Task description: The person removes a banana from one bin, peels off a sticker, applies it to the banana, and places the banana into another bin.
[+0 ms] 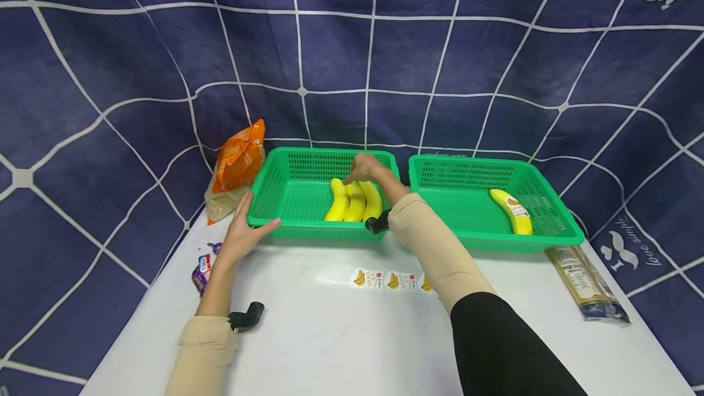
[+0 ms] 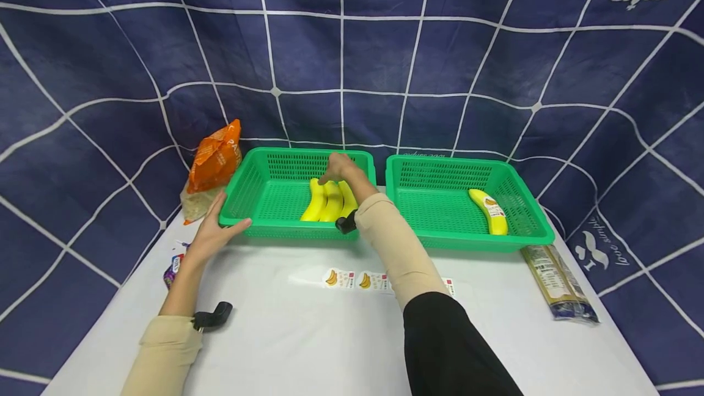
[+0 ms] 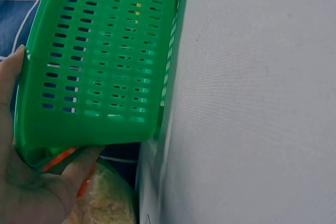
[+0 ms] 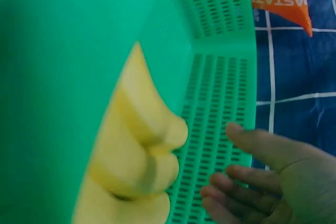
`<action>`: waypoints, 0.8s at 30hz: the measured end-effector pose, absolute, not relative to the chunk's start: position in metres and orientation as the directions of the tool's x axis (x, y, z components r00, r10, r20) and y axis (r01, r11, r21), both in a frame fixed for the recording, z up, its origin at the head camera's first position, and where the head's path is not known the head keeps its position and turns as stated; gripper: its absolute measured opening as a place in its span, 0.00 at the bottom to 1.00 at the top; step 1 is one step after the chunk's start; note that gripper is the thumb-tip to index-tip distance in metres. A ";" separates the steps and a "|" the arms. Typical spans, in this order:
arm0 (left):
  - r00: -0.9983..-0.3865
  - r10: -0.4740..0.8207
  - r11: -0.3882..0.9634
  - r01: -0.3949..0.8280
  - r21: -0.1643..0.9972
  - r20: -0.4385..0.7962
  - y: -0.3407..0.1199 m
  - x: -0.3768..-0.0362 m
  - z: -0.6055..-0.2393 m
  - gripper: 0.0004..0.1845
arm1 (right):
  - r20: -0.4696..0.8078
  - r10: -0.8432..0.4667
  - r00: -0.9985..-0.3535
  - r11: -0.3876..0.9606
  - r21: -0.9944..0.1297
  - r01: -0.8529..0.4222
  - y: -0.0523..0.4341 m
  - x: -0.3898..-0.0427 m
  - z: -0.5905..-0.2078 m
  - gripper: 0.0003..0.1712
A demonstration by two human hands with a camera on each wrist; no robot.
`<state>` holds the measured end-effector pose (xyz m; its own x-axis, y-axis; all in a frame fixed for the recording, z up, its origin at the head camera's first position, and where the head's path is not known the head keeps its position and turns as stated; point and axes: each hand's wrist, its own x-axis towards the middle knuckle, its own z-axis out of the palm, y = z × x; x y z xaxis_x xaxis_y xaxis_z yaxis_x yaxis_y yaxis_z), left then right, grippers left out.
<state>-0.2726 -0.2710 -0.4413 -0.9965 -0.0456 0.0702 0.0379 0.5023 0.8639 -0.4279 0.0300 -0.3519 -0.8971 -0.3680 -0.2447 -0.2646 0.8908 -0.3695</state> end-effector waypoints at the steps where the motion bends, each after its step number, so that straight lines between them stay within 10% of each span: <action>1: -0.997 -0.044 0.498 0.039 0.866 0.070 -0.271 -0.273 -0.442 0.61 | -0.251 -0.364 -0.897 0.893 -0.369 -0.259 0.029 -0.429 -0.353 0.33; 24: -0.997 -0.045 0.470 0.034 0.882 0.062 -0.272 -0.272 -0.442 0.58 | -0.360 -0.313 -0.879 0.931 -0.298 -0.210 0.004 -0.463 -0.366 0.19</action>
<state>-0.2720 -0.2724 -0.4421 -0.9971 -0.0449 0.0622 0.0338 0.4704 0.8818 -0.4630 0.0039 -0.3663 -0.8787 -0.3132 -0.3603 -0.2098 0.9313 -0.2978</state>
